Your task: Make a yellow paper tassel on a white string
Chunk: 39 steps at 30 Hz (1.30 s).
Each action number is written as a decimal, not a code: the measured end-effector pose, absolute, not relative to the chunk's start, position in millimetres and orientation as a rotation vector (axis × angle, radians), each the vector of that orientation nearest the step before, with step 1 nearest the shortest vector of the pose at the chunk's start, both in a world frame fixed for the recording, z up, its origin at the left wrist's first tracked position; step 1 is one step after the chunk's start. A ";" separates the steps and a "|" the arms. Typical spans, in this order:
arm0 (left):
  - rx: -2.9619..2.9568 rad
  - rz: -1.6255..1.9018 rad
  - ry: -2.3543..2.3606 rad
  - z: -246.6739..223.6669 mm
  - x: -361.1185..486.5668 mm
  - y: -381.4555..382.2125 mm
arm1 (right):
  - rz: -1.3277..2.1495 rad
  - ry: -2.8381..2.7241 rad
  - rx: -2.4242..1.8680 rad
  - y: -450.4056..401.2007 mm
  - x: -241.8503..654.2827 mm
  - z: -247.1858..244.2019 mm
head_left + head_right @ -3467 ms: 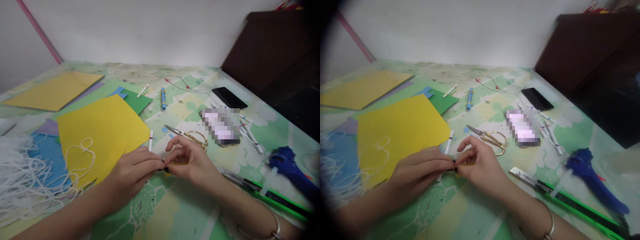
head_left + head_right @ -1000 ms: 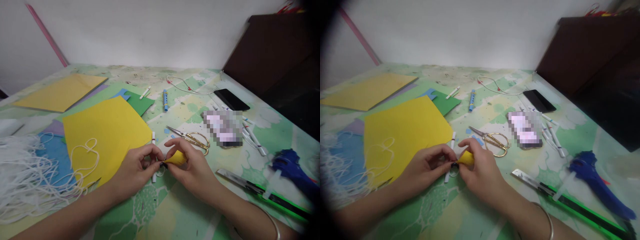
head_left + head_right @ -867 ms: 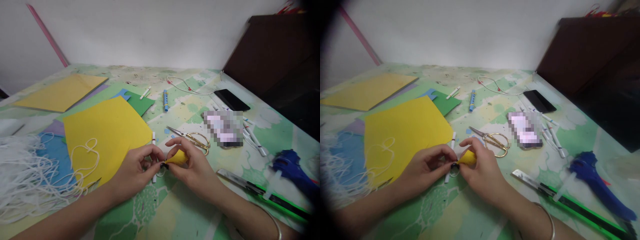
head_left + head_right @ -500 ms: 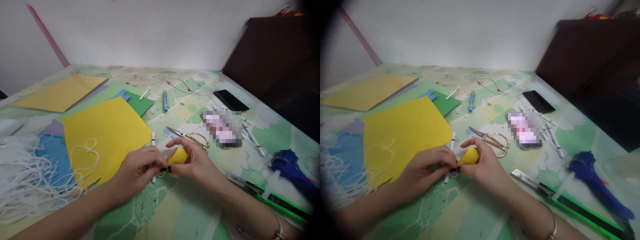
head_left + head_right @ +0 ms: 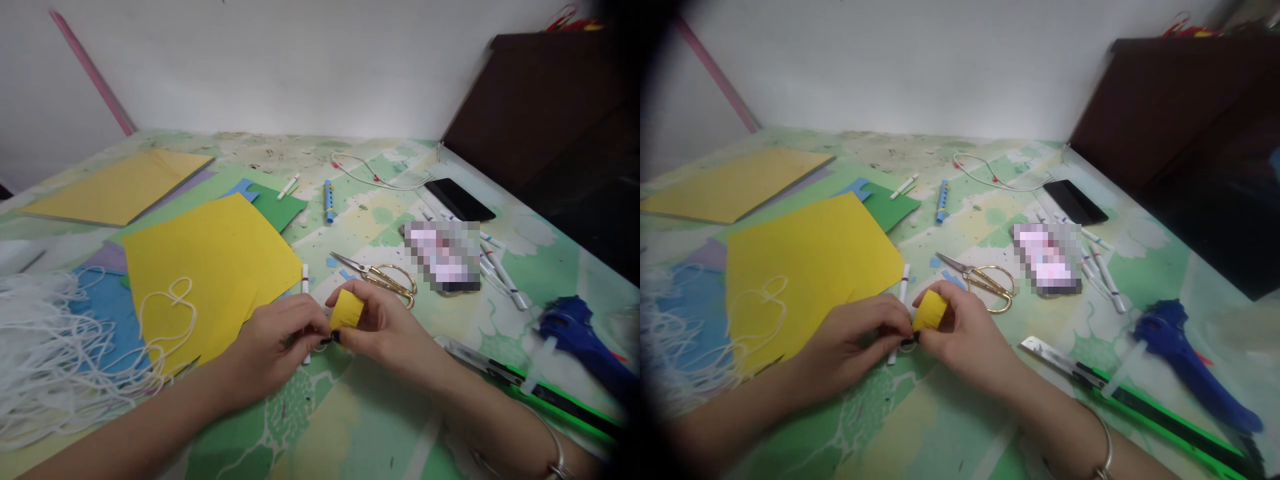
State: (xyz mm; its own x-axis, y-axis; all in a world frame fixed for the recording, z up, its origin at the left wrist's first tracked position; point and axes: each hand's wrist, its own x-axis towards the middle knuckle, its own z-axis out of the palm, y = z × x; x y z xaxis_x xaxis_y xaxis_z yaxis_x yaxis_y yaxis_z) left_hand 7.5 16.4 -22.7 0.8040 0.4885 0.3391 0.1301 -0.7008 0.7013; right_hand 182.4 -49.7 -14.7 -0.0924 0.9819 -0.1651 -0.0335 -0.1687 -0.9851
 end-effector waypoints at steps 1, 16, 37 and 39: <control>2.301 0.652 0.474 -22.6 7.5 16.0 | 1.422 -1.160 -1.233 -48.9 182.3 -14.4; 2.355 0.664 0.521 -24.2 8.2 14.6 | 1.401 -1.141 -1.220 -47.1 180.2 -14.6; 2.133 0.710 0.547 -21.2 9.3 16.6 | 1.043 -1.487 -1.391 -52.1 180.9 -14.7; 2.090 0.701 0.573 -21.4 9.6 16.2 | 1.026 -1.510 -1.420 -52.9 180.3 -14.0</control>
State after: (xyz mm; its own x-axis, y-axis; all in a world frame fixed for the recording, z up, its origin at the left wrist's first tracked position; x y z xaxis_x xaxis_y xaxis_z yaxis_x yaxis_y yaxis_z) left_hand 9.6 16.2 -21.4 0.7391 0.6151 0.2746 0.1469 -0.5449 0.8255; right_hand 180.3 -52.9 -14.0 -0.0445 0.9987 0.0249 0.3446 0.0387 -0.9380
